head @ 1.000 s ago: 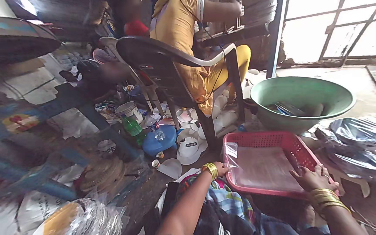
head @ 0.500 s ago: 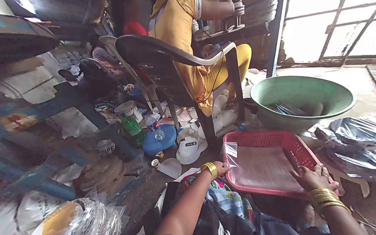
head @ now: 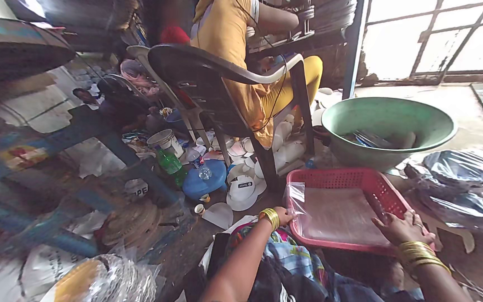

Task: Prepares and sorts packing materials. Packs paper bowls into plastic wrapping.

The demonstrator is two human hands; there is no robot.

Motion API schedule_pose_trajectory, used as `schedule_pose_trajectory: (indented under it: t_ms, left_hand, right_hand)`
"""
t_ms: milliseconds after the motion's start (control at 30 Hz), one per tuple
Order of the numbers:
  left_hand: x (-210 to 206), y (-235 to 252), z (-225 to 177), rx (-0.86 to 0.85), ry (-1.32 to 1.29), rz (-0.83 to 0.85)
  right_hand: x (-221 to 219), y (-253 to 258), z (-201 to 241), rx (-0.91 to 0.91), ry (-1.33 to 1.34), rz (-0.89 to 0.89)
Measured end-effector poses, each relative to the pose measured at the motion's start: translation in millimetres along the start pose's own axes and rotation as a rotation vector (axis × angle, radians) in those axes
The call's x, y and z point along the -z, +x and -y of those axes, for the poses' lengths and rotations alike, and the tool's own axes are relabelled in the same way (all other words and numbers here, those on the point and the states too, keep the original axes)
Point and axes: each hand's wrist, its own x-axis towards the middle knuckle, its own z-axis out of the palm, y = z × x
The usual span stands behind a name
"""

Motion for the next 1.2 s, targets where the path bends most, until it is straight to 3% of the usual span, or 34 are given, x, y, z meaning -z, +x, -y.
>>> schedule_pose_trajectory:
  t_ms: [1200]
  left_hand:
    - [-1.7, 1.7, 2.6, 0.000, -0.012, -0.021]
  right_hand:
    - [-1.7, 0.4, -1.0, 0.002, 0.015, -0.017]
